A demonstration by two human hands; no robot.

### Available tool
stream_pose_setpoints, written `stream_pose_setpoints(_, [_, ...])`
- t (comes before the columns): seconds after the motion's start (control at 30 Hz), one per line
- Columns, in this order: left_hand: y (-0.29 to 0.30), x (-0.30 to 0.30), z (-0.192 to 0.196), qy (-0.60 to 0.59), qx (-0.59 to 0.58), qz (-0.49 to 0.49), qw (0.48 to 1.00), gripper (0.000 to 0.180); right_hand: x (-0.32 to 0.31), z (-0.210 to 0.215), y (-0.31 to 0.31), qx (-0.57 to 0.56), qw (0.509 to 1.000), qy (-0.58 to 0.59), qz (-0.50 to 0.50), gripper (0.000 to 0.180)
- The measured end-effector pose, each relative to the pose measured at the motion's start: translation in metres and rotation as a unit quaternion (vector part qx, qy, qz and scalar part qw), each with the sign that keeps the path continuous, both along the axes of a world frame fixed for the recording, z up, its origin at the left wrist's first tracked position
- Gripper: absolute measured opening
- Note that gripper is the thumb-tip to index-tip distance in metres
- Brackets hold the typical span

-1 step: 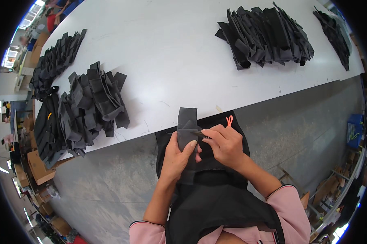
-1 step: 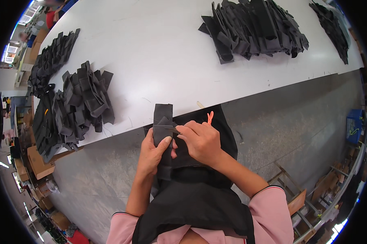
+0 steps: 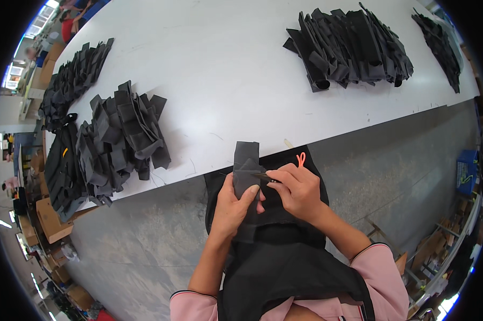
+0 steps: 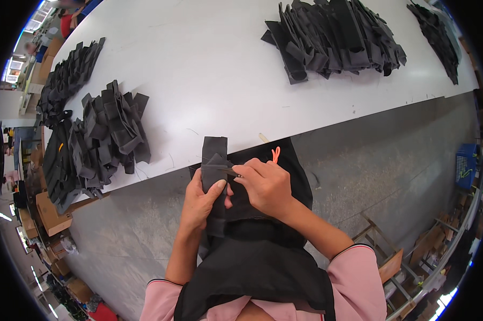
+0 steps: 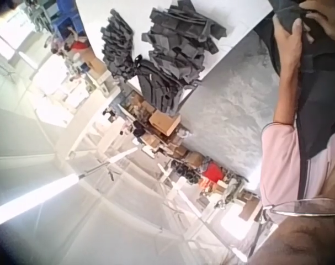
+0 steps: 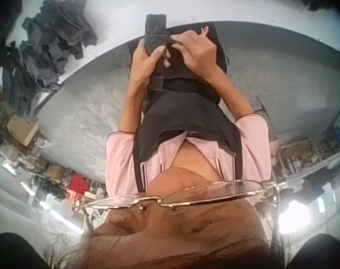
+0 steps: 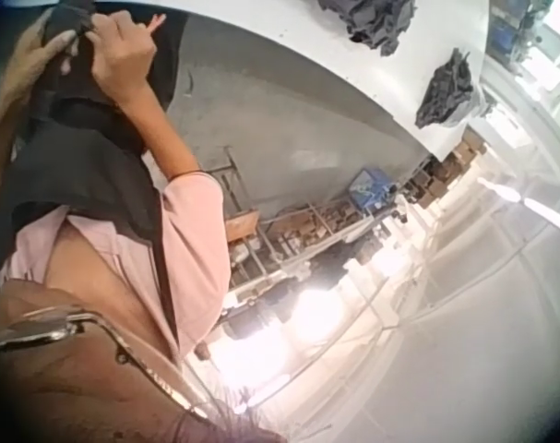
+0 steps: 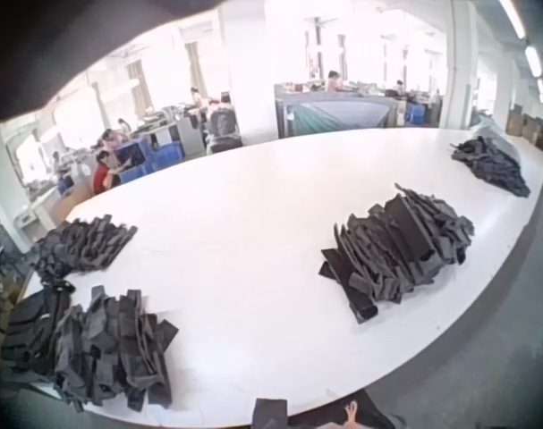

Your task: Trim loose threads and inspect fabric strips using small scissors at a manufacturing station.

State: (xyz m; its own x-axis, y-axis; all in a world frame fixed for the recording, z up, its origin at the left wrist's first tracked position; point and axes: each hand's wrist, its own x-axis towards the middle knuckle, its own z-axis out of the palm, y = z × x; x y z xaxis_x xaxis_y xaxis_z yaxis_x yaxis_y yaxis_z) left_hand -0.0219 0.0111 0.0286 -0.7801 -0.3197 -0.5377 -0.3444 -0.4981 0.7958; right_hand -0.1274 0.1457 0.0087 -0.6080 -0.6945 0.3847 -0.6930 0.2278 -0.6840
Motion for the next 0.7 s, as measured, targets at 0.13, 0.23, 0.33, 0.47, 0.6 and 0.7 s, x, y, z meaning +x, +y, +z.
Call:
stream_pose_setpoints(0.13, [-0.002, 0.001, -0.003, 0.010, -0.004, -0.010, 1.000, 0.025, -0.006, 0.005, 0.002, -0.008, 1.000, 0.009, 0.023, 0.025])
stream_pose_setpoints(0.23, [-0.002, -0.001, -0.001, 0.011, 0.002, -0.018, 1.000, 0.025, -0.013, 0.004, 0.002, 0.001, 0.998, 0.030, 0.050, 0.025])
stream_pose_setpoints(0.33, [-0.003, 0.001, 0.003, -0.009, -0.005, -0.022, 1.000, 0.024, -0.016, 0.002, 0.002, 0.008, 0.998, 0.029, 0.063, 0.025])
stream_pose_setpoints(0.47, [-0.005, 0.003, 0.005, -0.012, -0.002, -0.041, 0.999, 0.025, -0.015, 0.000, 0.004, 0.011, 0.997, 0.031, 0.073, 0.025])
stream_pose_setpoints(0.6, [-0.005, 0.005, 0.002, -0.003, 0.024, -0.043, 0.999, 0.025, -0.014, 0.001, 0.007, 0.010, 0.993, -0.100, 0.063, 0.023])
stream_pose_setpoints(0.7, [-0.006, 0.003, 0.001, 0.000, 0.033, -0.042, 0.999, 0.025, -0.011, 0.002, 0.009, -0.004, 0.986, -0.160, 0.041, 0.023])
